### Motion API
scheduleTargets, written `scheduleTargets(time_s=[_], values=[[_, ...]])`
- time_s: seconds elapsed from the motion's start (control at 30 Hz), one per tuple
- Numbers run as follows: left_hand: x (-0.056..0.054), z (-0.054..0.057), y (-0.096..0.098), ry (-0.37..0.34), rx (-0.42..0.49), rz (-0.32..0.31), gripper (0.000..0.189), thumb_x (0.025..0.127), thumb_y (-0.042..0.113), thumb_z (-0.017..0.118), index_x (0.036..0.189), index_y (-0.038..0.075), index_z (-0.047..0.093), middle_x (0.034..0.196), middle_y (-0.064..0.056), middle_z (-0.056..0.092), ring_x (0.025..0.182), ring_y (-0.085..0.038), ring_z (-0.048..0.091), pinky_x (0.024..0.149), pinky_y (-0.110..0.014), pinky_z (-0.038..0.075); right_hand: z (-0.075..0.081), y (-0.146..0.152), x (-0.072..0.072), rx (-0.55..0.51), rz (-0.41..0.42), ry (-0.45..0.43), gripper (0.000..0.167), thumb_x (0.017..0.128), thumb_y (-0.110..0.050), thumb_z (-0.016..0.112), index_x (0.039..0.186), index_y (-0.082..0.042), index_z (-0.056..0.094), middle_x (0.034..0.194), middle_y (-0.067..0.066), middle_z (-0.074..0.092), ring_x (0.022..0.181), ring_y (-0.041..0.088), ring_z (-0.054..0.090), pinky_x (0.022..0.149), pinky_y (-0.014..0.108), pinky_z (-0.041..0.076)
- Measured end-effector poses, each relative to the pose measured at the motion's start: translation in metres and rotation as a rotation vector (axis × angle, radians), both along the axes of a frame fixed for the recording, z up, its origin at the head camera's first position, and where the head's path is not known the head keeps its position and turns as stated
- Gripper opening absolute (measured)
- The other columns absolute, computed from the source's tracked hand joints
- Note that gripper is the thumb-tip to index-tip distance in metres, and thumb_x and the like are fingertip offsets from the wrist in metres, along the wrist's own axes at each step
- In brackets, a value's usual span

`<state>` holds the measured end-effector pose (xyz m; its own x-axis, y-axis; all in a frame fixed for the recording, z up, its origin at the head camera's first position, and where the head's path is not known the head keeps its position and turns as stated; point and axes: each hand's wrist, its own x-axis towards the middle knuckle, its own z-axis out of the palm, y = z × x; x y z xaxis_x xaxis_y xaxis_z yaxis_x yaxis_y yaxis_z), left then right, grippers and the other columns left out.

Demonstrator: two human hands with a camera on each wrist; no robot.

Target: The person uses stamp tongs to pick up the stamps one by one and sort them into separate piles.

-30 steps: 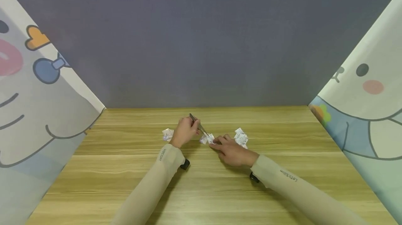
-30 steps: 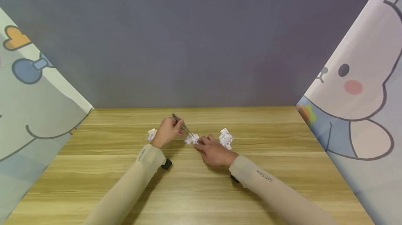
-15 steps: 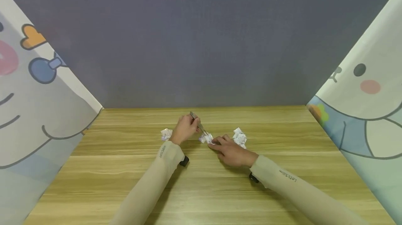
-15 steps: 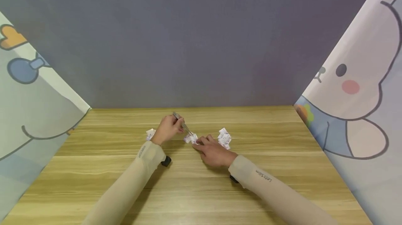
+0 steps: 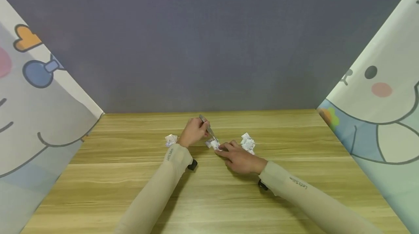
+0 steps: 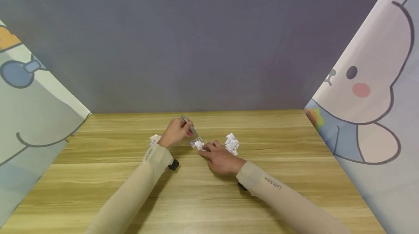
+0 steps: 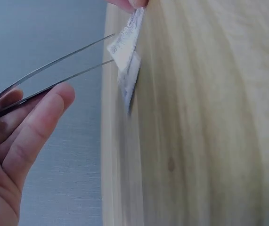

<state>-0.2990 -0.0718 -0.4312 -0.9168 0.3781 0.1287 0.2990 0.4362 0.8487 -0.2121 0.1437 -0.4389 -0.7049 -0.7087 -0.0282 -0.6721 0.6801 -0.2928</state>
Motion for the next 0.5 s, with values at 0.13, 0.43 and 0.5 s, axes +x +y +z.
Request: scheduleTargets(time_s=[0.13, 0.43, 0.5], values=[[0.001, 0.002, -0.003, -0.037, 0.032, 0.002, 0.028, 0.102, 0.016, 0.046, 0.106, -0.005, 0.063, 0.083, -0.011, 0.064, 0.073, -0.029, 0.067, 0.064, -0.039, 0.058, 0.001, -0.001, 0.001, 0.007, -0.006, -0.018, 0.047, 0.098, -0.013, 0.05, 0.144, -0.01, 0.041, 0.139, 0.009, 0.039, 0.113, 0.022, 0.036, 0.092, 0.04, 0.042], [0.008, -0.004, -0.012, -0.002, 0.066, -0.023, 0.029, 0.101, 0.014, 0.046, 0.104, -0.009, 0.063, 0.081, -0.009, 0.066, 0.068, -0.021, 0.068, 0.065, -0.04, 0.058, 0.001, -0.001, 0.004, 0.01, -0.022, -0.041, 0.049, 0.097, -0.014, 0.051, 0.145, -0.009, 0.04, 0.141, 0.01, 0.037, 0.114, 0.022, 0.035, 0.09, 0.04, 0.042], [0.01, -0.007, -0.012, 0.021, 0.07, -0.028, 0.028, 0.101, 0.014, 0.046, 0.103, -0.009, 0.063, 0.081, -0.008, 0.066, 0.069, -0.02, 0.068, 0.064, -0.039, 0.058, 0.0, -0.001, 0.004, 0.016, -0.025, -0.037, 0.05, 0.097, -0.015, 0.051, 0.145, -0.009, 0.039, 0.142, 0.01, 0.036, 0.114, 0.022, 0.035, 0.09, 0.04, 0.043]])
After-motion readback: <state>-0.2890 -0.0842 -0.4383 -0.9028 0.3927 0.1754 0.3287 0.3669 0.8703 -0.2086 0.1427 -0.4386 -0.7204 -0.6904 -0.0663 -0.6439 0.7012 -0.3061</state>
